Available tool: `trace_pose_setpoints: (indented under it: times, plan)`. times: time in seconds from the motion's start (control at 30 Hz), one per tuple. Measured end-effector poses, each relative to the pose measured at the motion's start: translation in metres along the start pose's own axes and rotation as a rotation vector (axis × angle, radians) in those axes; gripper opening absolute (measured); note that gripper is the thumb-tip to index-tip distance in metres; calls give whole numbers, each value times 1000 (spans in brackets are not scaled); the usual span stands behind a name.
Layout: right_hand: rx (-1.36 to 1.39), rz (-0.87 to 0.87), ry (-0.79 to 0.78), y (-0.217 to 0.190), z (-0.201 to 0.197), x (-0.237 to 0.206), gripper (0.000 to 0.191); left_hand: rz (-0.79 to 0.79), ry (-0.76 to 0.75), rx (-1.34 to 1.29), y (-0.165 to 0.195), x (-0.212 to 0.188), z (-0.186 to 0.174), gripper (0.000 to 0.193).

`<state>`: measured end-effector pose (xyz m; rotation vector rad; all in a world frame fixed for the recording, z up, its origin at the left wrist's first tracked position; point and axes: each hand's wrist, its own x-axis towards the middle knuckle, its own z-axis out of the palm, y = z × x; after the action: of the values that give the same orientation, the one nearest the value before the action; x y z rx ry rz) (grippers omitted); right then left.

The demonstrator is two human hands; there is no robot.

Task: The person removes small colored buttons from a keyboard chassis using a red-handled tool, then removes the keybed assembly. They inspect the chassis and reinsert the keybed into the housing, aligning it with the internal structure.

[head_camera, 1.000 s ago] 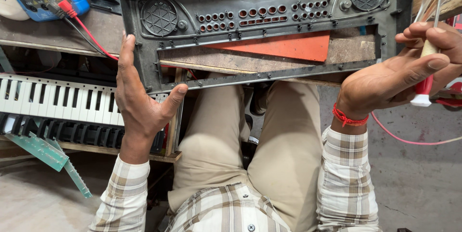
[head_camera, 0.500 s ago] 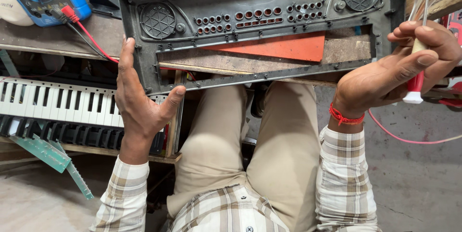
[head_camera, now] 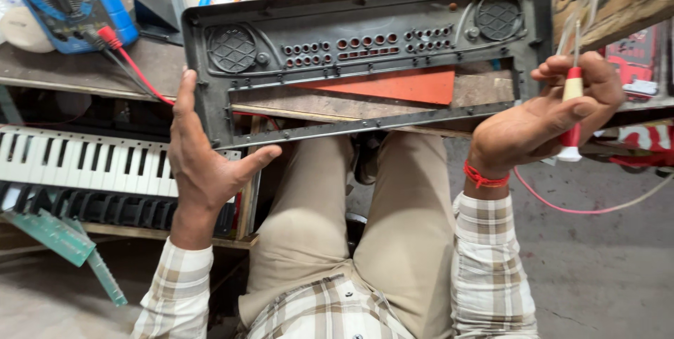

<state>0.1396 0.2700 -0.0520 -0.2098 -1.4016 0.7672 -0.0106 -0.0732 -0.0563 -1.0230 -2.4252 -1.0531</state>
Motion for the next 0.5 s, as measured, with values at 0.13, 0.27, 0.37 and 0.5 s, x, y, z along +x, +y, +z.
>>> trace_pose_setpoints:
  times: [0.13,0.27,0.37,0.5]
  plan:
    - [-46,25,25,0,-2,-2,51,23,-1,13,2,3,-1,132]
    - [-130,-7,95,2,-2,-1,48,-7,13,21,7,4,-1,128]
    - [-113,16,76,1,-6,2,49,-7,15,28,10,5,-3,128]
    - [-34,13,-55,-5,-7,1,53,-15,4,36,14,7,-4,129]
